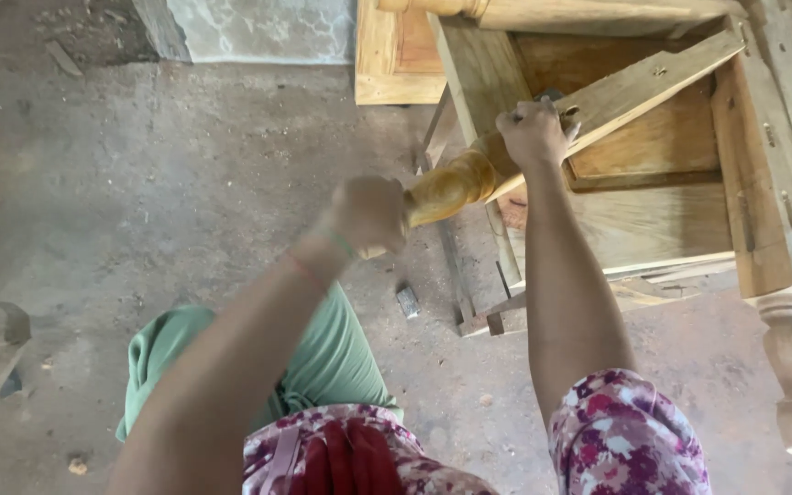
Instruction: The person sands wooden furniture legs with sandpaper to smooth the surface.
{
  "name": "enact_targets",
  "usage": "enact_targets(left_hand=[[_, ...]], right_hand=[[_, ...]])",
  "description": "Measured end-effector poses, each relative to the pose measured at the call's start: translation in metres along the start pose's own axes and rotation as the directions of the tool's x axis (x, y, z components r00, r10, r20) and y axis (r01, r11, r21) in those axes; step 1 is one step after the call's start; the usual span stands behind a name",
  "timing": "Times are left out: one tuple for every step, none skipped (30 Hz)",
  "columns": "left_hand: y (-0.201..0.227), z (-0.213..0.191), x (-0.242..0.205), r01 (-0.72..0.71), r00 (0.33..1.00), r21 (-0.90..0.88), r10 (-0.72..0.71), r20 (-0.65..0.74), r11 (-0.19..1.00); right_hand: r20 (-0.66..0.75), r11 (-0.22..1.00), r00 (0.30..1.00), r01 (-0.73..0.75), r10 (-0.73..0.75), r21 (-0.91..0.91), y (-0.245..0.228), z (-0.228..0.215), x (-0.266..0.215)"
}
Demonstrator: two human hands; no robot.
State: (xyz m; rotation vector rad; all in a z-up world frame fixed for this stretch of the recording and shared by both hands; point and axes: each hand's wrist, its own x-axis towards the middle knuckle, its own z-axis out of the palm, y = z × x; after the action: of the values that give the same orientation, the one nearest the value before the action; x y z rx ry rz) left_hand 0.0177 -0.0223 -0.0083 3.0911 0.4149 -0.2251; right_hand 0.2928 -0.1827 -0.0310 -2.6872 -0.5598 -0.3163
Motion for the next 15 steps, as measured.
enact_targets(left_hand=[[-0.02, -0.011, 0.012, -0.043, 0.983, -0.345, 0.101, 0.153, 0.938], [-0.022, -0.011, 0.012, -0.041, 0.984, -0.346, 0.098, 0.148, 0.937], [-0.026, -0.015, 0.015, -0.067, 0.963, -0.445, 0.174, 0.204, 0.893], [-0.029, -0.02, 0.019, -0.084, 0.934, -0.539, 0.255, 0.251, 0.838], [-0.02, -0.026, 0.01, -0.089, 0.934, -0.537, 0.257, 0.247, 0.839], [-0.011, -0.03, 0.002, -0.084, 0.958, -0.408, 0.187, 0.219, 0.909], [-0.001, -0.031, -0.01, -0.062, 0.975, -0.275, 0.117, 0.188, 0.959], [0.017, -0.013, -0.011, -0.06, 0.974, -0.276, 0.117, 0.194, 0.959], [0.035, 0.005, -0.014, 0.072, 0.996, 0.158, -0.062, -0.071, 0.985], [0.053, 0.023, -0.017, 0.3, 0.92, 0.509, -0.103, -0.379, 0.807], [0.055, 0.029, -0.022, 0.304, 0.919, 0.507, -0.109, -0.378, 0.807], [0.056, 0.035, -0.028, 0.323, 0.899, 0.595, -0.041, -0.437, 0.736], [0.06, 0.04, -0.033, 0.347, 0.874, 0.672, 0.035, -0.485, 0.654], [0.054, 0.042, -0.029, 0.349, 0.874, 0.67, 0.03, -0.485, 0.656], [0.05, 0.042, -0.023, 0.28, 0.875, 0.578, 0.044, -0.482, 0.767]], right_hand=[[-0.014, 1.0, 1.0, 0.003, -0.003, 0.007, -0.002, -0.003, 0.004], [-0.017, 1.0, 1.0, 0.009, -0.009, 0.006, -0.002, -0.002, 0.002], [-0.004, 1.0, 1.0, -0.018, 0.019, 0.011, -0.004, -0.004, 0.005], [0.01, 0.999, 0.999, -0.046, 0.045, 0.017, -0.005, -0.007, 0.009], [0.004, 0.999, 0.999, -0.047, 0.047, 0.017, -0.004, -0.007, 0.009], [-0.007, 0.999, 1.0, -0.026, 0.026, 0.022, -0.003, -0.007, 0.01], [-0.007, 1.0, 1.0, -0.005, 0.005, 0.026, -0.001, -0.002, 0.006], [-0.001, 1.0, 1.0, -0.007, 0.007, 0.026, 0.0, -0.003, 0.006], [0.023, 1.0, 1.0, -0.017, 0.017, 0.017, -0.001, -0.002, 0.006], [0.047, 1.0, 0.999, -0.027, 0.027, 0.008, -0.002, -0.002, 0.005], [0.05, 1.0, 0.999, -0.022, 0.021, 0.008, -0.001, 0.001, 0.006], [0.007, 1.0, 1.0, 0.001, -0.001, 0.024, 0.0, 0.004, 0.008], [-0.038, 0.999, 0.999, 0.022, -0.021, 0.037, 0.003, 0.005, 0.01], [-0.036, 0.999, 0.999, 0.026, -0.025, 0.035, 0.003, 0.005, 0.011], [-0.019, 1.0, 1.0, 0.008, -0.008, 0.014, 0.004, 0.003, 0.015]])
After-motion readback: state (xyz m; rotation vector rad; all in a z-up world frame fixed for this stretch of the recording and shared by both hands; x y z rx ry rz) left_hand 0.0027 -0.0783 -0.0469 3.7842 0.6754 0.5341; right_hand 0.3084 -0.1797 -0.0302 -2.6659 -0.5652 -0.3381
